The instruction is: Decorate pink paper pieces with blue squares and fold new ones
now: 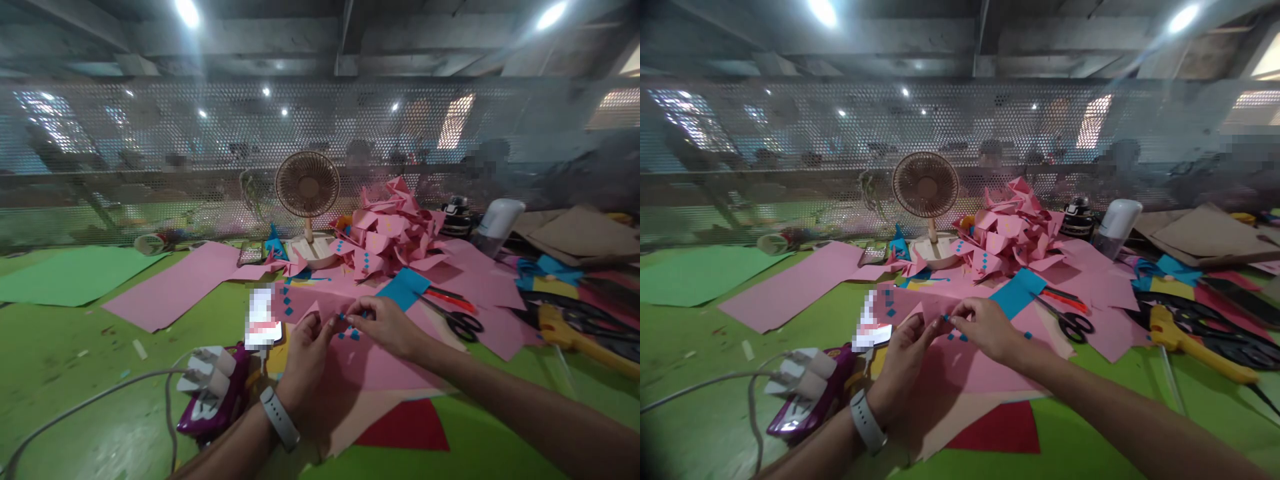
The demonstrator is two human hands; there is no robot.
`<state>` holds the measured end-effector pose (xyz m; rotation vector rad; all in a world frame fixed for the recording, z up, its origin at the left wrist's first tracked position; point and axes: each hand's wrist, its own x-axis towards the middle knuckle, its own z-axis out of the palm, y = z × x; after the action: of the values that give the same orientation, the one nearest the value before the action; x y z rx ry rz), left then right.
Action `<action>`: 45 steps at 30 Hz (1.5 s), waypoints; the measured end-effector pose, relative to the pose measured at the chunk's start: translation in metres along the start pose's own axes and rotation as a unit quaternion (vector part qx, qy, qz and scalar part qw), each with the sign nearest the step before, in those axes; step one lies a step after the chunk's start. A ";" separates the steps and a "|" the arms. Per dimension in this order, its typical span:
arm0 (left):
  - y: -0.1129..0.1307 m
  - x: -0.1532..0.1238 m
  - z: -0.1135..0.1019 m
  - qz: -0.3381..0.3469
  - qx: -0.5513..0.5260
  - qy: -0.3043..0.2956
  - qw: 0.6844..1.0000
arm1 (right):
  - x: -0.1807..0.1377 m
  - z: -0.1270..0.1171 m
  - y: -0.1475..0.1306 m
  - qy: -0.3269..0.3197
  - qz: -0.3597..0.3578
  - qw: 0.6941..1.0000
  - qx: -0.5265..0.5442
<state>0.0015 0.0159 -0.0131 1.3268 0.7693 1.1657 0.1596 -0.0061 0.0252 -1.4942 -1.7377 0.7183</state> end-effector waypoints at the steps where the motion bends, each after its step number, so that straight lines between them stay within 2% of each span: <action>1: -0.001 0.000 0.000 0.003 0.007 -0.002 1.000 | 0.000 0.000 0.000 0.002 0.000 1.000 0.000; 6: 0.000 -0.001 0.000 0.013 0.026 0.007 1.000 | -0.001 0.002 0.002 0.001 -0.014 1.000 0.004; 12: 0.005 -0.003 0.002 -0.001 -0.038 -0.021 0.999 | -0.002 -0.005 -0.002 0.010 -0.027 1.000 -0.007; 16: 0.008 -0.006 0.002 -0.025 -0.038 -0.008 0.999 | 0.000 -0.012 -0.010 0.033 -0.051 0.998 0.002; 21: 0.008 -0.008 0.002 -0.062 -0.068 -0.012 0.996 | 0.006 -0.010 -0.019 0.027 -0.049 0.998 0.029; 33: 0.005 -0.008 0.003 -0.071 -0.073 -0.012 0.995 | 0.010 -0.011 -0.017 0.014 -0.068 0.997 -0.016; 45: 0.007 -0.007 0.003 -0.075 -0.062 -0.023 0.995 | 0.013 -0.010 -0.015 0.022 -0.053 0.998 -0.033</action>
<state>0.0009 0.0073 -0.0072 1.1681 0.7383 1.0424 0.1581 0.0038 0.0452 -1.4375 -1.8083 0.5744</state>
